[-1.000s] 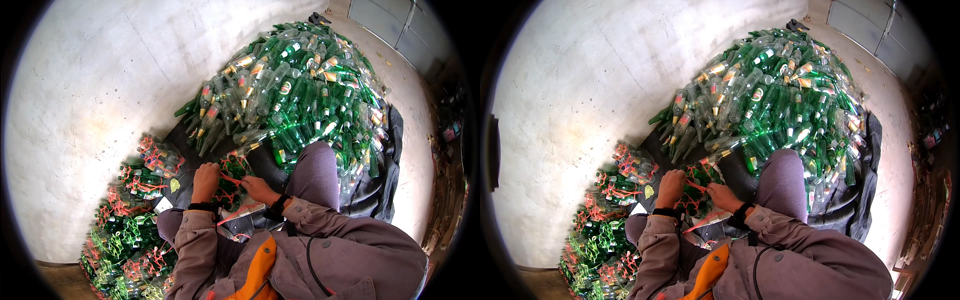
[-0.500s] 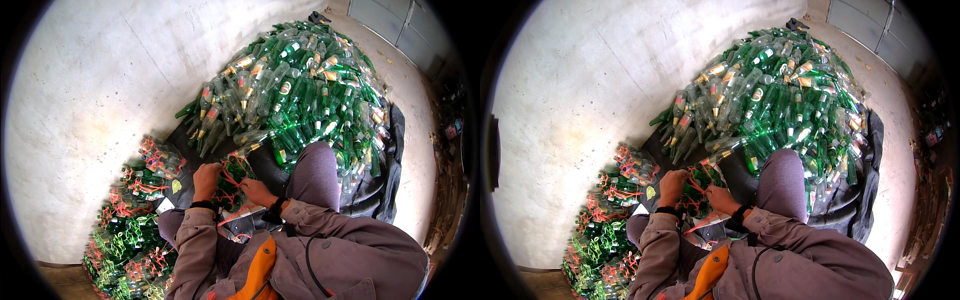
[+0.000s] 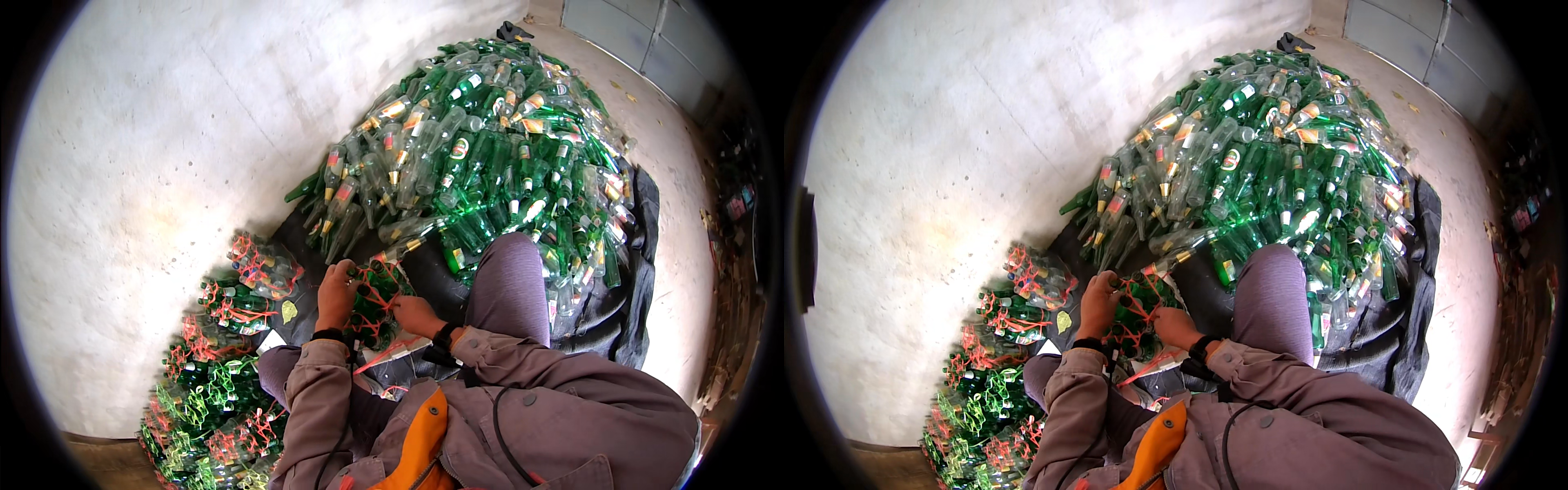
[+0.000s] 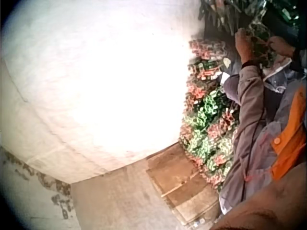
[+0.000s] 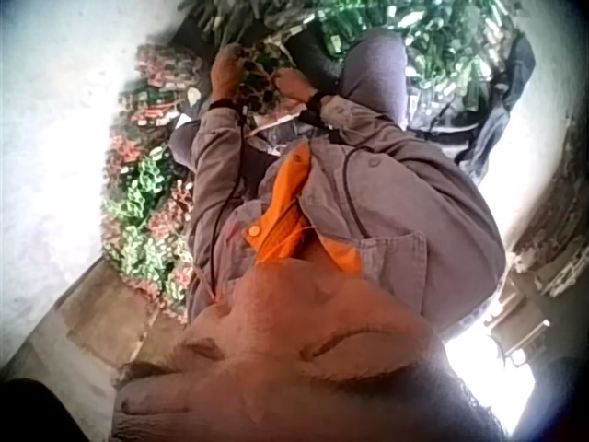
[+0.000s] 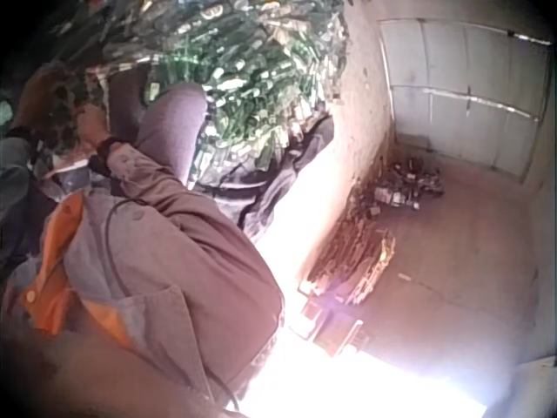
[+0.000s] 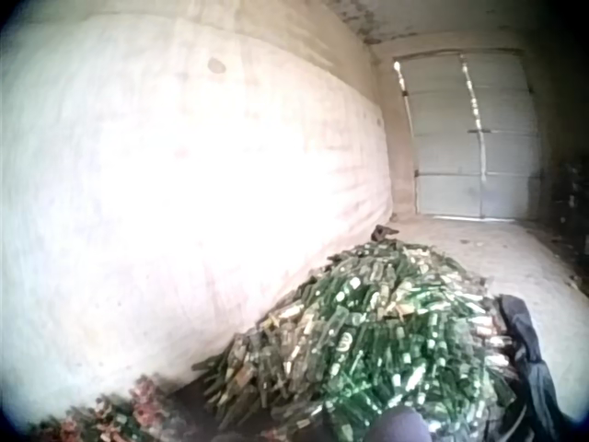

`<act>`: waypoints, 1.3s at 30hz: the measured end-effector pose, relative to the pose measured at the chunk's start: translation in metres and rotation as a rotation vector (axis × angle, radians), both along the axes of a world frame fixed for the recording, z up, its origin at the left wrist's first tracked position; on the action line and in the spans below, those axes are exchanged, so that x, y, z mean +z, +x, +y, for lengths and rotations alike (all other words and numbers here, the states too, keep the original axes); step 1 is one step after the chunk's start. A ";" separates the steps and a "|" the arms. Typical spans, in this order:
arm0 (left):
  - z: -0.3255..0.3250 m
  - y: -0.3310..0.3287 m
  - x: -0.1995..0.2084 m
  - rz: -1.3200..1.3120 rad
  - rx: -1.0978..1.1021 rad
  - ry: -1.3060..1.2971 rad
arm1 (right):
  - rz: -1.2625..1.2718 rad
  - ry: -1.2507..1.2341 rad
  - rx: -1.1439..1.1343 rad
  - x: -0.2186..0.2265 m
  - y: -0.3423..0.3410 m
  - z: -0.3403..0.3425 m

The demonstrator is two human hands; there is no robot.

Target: The person sits on the floor and bundles green glass bottles together using red string. They gather bottles from a large pile, arrange them into a small group, and tie the string around the necks to secure them.

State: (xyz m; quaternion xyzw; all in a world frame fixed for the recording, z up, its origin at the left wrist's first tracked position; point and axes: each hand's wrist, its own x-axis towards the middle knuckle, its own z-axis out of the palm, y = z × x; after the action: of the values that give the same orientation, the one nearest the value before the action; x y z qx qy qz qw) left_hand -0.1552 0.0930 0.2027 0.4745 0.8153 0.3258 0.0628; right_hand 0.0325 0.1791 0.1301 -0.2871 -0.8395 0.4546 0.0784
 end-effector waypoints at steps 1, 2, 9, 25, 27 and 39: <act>-0.002 -0.003 -0.002 -0.074 0.027 -0.005 | -0.015 0.107 0.056 0.004 0.002 0.000; -0.004 -0.006 -0.004 -0.148 0.054 -0.010 | -0.030 0.215 0.110 0.008 0.004 0.000; -0.012 -0.024 -0.026 -0.426 0.053 -0.107 | -0.150 0.222 0.129 0.038 0.011 0.000; -0.037 0.008 -0.002 -0.037 0.089 -0.168 | -0.070 0.343 0.158 0.047 0.023 -0.003; -0.037 0.009 0.002 -0.049 0.089 -0.167 | -0.066 0.360 0.163 0.043 0.024 0.000; -0.033 0.059 0.023 0.367 -0.055 -0.037 | -0.033 0.201 0.148 0.029 0.025 0.011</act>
State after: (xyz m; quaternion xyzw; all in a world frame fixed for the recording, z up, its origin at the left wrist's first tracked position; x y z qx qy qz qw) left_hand -0.0962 0.0605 0.2261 0.5467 0.8058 0.2168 -0.0695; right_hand 0.0578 0.1903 0.1586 -0.2225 -0.9008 0.3682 0.0592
